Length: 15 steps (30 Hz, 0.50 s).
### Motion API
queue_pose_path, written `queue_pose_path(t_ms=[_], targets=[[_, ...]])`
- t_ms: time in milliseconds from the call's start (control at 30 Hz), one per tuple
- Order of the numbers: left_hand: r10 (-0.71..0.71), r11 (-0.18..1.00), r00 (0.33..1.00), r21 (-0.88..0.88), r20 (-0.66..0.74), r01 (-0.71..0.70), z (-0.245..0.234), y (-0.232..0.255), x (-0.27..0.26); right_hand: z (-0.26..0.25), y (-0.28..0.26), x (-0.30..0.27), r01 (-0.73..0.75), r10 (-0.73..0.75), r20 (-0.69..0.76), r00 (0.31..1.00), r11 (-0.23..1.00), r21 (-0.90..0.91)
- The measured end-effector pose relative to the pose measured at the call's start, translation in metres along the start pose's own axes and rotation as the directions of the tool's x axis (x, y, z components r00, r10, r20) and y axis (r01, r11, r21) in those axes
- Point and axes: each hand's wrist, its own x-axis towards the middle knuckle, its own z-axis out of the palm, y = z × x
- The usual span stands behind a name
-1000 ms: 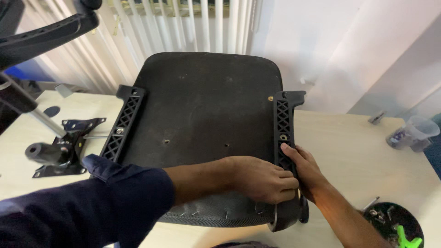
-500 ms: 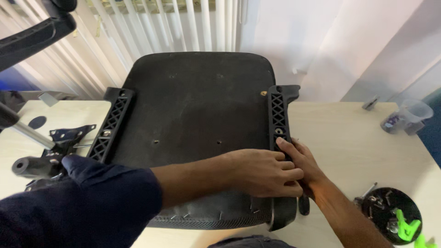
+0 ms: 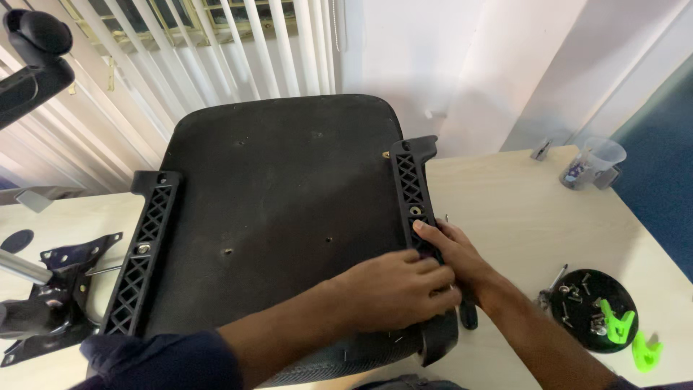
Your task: The person attaches two black plastic armrests to the underside of a black chair seat using a screwdriver. They align each armrest, insert screws, and tighten them in sequence, working on both sides of the seat.
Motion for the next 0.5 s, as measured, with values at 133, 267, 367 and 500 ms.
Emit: queue_pose_path(t_ms=[133,267,367,500], targets=[[0.051,0.995,0.997,-0.082,-0.057,-0.055,0.001,-0.001,-0.018,0.002,0.003,0.001,0.038,-0.041,0.05,0.998,0.997,0.068],[0.107,0.994,0.991,0.038,-0.079,-0.104,0.008,-0.002,-0.02,0.002,0.005,-0.002,0.101,-0.107,0.092,0.99,0.992,0.072],[0.158,0.986,0.986,0.051,-0.047,-0.156,0.012,-0.01,-0.016,0.004,0.002,-0.003,0.048,-0.05,0.053,0.997,0.998,0.04],[0.211,0.971,0.977,0.118,0.004,-0.21,0.015,-0.019,-0.011,0.003,0.001,-0.004,-0.06,0.06,-0.028,0.998,0.998,-0.002]])
